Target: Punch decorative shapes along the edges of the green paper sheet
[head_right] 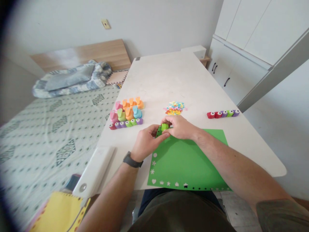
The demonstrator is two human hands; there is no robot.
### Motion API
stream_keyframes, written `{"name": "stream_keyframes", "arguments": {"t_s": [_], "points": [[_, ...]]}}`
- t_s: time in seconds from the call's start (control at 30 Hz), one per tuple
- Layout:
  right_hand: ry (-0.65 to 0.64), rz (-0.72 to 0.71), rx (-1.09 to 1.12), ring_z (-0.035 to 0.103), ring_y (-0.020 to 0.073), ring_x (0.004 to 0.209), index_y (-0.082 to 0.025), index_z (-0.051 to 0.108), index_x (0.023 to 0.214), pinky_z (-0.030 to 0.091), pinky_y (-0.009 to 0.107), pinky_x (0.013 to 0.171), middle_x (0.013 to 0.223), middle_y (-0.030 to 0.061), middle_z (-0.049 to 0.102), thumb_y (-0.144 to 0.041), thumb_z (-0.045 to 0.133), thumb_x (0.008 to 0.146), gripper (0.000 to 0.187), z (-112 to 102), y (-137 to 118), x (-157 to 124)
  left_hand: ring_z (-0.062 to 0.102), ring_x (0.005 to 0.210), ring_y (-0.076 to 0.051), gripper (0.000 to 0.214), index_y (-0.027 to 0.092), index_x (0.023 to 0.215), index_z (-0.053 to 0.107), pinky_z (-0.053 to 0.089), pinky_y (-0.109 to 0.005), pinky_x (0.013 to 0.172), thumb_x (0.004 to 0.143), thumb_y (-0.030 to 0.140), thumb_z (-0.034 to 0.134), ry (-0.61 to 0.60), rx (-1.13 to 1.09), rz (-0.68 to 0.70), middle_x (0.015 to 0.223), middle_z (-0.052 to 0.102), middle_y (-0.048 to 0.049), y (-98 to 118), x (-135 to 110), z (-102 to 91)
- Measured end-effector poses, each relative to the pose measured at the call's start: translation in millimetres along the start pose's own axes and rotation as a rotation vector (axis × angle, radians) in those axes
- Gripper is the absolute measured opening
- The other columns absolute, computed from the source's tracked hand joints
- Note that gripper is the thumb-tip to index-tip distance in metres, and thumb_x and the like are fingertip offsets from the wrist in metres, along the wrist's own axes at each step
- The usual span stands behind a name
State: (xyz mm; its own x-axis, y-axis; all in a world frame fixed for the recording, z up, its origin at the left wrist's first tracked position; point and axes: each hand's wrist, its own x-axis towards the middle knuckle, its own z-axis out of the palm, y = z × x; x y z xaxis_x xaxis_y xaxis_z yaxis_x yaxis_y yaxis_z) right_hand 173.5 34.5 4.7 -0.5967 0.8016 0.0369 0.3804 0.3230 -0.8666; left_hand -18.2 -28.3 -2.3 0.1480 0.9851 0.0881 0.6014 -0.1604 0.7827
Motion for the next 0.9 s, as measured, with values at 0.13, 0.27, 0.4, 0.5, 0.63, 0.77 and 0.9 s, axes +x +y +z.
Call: {"name": "stream_keyframes", "arguments": {"t_s": [0.13, 0.27, 0.4, 0.5, 0.63, 0.77, 0.9], "points": [[0.002, -0.017, -0.008, 0.065, 0.0190, 0.087, -0.019, 0.070, 0.101, 0.049, 0.031, 0.080, 0.092, 0.0027, 0.073, -0.019, 0.070, 0.076, 0.025, 1, 0, 0, 0.056, 0.064, -0.014, 0.041, 0.018, 0.096, 0.072, 0.040, -0.025, 0.060, 0.084, 0.058, 0.070, 0.022, 0.040, 0.011, 0.073, 0.067, -0.0012, -1, 1, 0.7], [0.002, -0.011, -0.024, 0.064, 0.0193, 0.088, -0.018, 0.070, 0.100, 0.048, 0.032, 0.081, 0.092, 0.0032, 0.073, -0.020, 0.070, 0.076, 0.025, 2, 1, 0, 0.056, 0.065, -0.014, 0.038, 0.018, 0.093, 0.070, 0.039, -0.025, 0.061, 0.084, 0.056, 0.071, 0.020, 0.070, 0.014, 0.073, 0.067, -0.0011, -3, 2, 1.0], [0.015, -0.011, -0.035, 0.062, 0.0183, 0.085, -0.019, 0.070, 0.098, 0.048, 0.031, 0.080, 0.088, 0.0018, 0.071, -0.020, 0.072, 0.075, 0.023, 3, 2, -1, 0.052, 0.063, -0.013, 0.036, 0.018, 0.089, 0.069, 0.036, -0.025, 0.060, 0.084, 0.054, 0.071, 0.013, 0.064, 0.024, 0.071, 0.064, 0.0001, -4, 2, 1.5], [0.018, -0.014, -0.018, 0.062, 0.0178, 0.083, -0.019, 0.070, 0.097, 0.047, 0.030, 0.079, 0.086, 0.0011, 0.070, -0.020, 0.072, 0.075, 0.023, 2, 3, -1, 0.051, 0.063, -0.013, 0.037, 0.018, 0.089, 0.068, 0.036, -0.025, 0.059, 0.084, 0.054, 0.071, 0.019, 0.029, 0.019, 0.069, 0.062, 0.0011, -5, 3, 2.0], [0.010, -0.039, 0.030, 0.062, 0.0175, 0.085, -0.018, 0.068, 0.100, 0.048, 0.031, 0.082, 0.090, 0.0017, 0.070, -0.020, 0.069, 0.077, 0.024, 0, 5, 0, 0.051, 0.062, -0.012, 0.040, 0.018, 0.092, 0.069, 0.037, -0.025, 0.058, 0.081, 0.056, 0.073, 0.017, -0.046, -0.009, 0.070, 0.063, 0.0015, -5, 4, 2.6], [0.002, -0.040, 0.050, 0.061, 0.0169, 0.083, -0.018, 0.066, 0.101, 0.048, 0.031, 0.082, 0.089, 0.0014, 0.069, -0.021, 0.070, 0.078, 0.024, 1, 8, 0, 0.055, 0.063, -0.013, 0.042, 0.018, 0.100, 0.070, 0.039, -0.025, 0.058, 0.080, 0.055, 0.075, -0.014, -0.115, -0.037, 0.074, 0.068, 0.0003, -8, 5, 2.9], [0.039, -0.043, 0.084, 0.059, 0.0168, 0.082, -0.018, 0.066, 0.103, 0.047, 0.031, 0.081, 0.089, 0.0016, 0.067, -0.025, 0.072, 0.080, 0.025, 1, 11, 1, 0.057, 0.064, -0.013, 0.039, 0.020, 0.108, 0.071, 0.042, -0.024, 0.059, 0.083, 0.050, 0.073, -0.013, -0.144, -0.026, 0.078, 0.070, 0.0004, -10, 5, 3.1]]}}
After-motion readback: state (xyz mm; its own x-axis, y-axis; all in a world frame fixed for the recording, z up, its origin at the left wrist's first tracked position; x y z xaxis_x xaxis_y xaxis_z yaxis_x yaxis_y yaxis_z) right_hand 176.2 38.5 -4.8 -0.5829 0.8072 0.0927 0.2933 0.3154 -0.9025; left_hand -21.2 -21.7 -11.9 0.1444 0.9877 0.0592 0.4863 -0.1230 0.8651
